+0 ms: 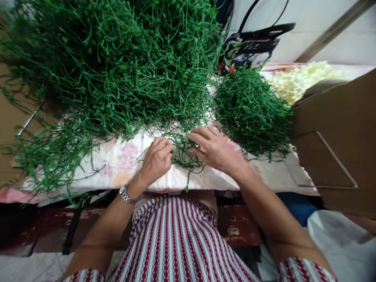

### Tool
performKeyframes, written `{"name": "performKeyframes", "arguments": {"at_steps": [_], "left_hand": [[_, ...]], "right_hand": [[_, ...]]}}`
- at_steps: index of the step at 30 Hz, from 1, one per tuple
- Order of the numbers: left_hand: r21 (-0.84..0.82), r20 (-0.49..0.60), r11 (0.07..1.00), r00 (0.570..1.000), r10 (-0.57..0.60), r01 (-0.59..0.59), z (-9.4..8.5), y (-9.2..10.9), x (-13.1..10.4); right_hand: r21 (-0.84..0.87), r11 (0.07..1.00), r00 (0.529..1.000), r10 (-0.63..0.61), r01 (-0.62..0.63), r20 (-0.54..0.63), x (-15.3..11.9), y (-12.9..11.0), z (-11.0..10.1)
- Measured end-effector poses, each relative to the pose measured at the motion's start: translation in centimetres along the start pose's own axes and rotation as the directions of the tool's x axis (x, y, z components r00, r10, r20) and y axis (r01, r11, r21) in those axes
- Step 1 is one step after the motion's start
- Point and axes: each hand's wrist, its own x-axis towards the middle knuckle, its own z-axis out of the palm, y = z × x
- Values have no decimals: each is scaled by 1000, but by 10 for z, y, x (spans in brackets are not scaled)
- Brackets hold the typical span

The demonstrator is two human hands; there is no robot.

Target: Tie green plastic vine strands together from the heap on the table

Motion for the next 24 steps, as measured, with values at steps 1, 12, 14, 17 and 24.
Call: {"name": "performKeyframes", "arguments": {"at_steps": [1, 12, 14, 17, 24], "left_hand": [[-19, -34, 1000, 999, 24, -25, -2, -1, -3], [-82, -427, 993, 897, -111, 83, -29, -21, -35], [-125, -431, 987, 891, -142, 97, -28, -21, -34], [-165, -437, 982, 885, -161, 96, -27, -18, -31], [-152, -415, 984, 897, -151, 95, -34, -1, -18]], "right_hand": [[-44, 999, 997, -6, 10, 76, 5, -1, 7], [-102, 988, 990, 127, -120, 66, -12, 30, 14], [-11, 992, 992, 122, -122, -25, -12, 21, 0], [107, 991, 983, 99, -83, -156, -6, -6, -20], [153, 988, 999, -29, 23, 37, 15, -60, -1]]}}
